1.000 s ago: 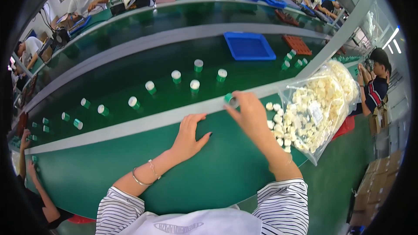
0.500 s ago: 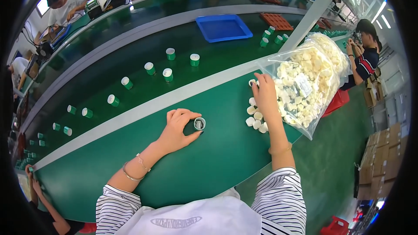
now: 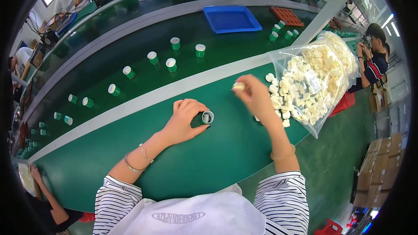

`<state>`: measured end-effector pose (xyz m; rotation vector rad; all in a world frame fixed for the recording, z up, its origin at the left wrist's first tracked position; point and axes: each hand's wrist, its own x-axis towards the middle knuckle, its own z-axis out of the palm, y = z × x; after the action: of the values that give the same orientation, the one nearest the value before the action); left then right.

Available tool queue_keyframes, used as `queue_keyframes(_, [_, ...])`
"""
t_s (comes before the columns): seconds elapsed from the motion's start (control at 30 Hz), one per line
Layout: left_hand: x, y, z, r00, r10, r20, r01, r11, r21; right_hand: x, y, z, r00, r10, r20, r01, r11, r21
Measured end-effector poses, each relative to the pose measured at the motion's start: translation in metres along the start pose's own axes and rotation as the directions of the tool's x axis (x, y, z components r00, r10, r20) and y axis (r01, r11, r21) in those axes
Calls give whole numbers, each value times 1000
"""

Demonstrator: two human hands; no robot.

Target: The person assembles small electronic parts by hand, placing white circular components into green and black bases on a production conveyor line.

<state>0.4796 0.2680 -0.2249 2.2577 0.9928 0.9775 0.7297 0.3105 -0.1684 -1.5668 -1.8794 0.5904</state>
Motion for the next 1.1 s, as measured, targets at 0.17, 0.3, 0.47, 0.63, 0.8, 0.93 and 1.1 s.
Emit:
queue_keyframes(0.17, [2,1,1,1000,30,-5,-30,990,-135,-19,-19,31,951,-278,136,265,958,107])
queue_keyframes(0.3, [0,-2,3,994,76,-83,-94,968,-232,-22,-25,33,942,-201,269,98,931,352])
queue_keyframes(0.47, [2,5,-1,997,-70,-38,52,934,-353,-19,-19,41,931,-262,256,105,861,497])
queue_keyframes(0.63, [3,4,-3,984,-179,-5,138,775,-616,-17,-19,49,948,-280,150,164,836,523])
queue_keyframes(0.8, [4,3,-5,963,-262,64,220,628,-746,-17,-25,46,919,-395,16,379,892,245])
queue_keyframes(0.93, [4,3,-3,953,-293,78,237,557,-796,-17,-24,38,919,-390,50,356,880,316])
queue_keyframes(1.1, [2,-1,1,989,-141,-43,132,977,-165,-28,-36,24,951,-290,106,236,903,359])
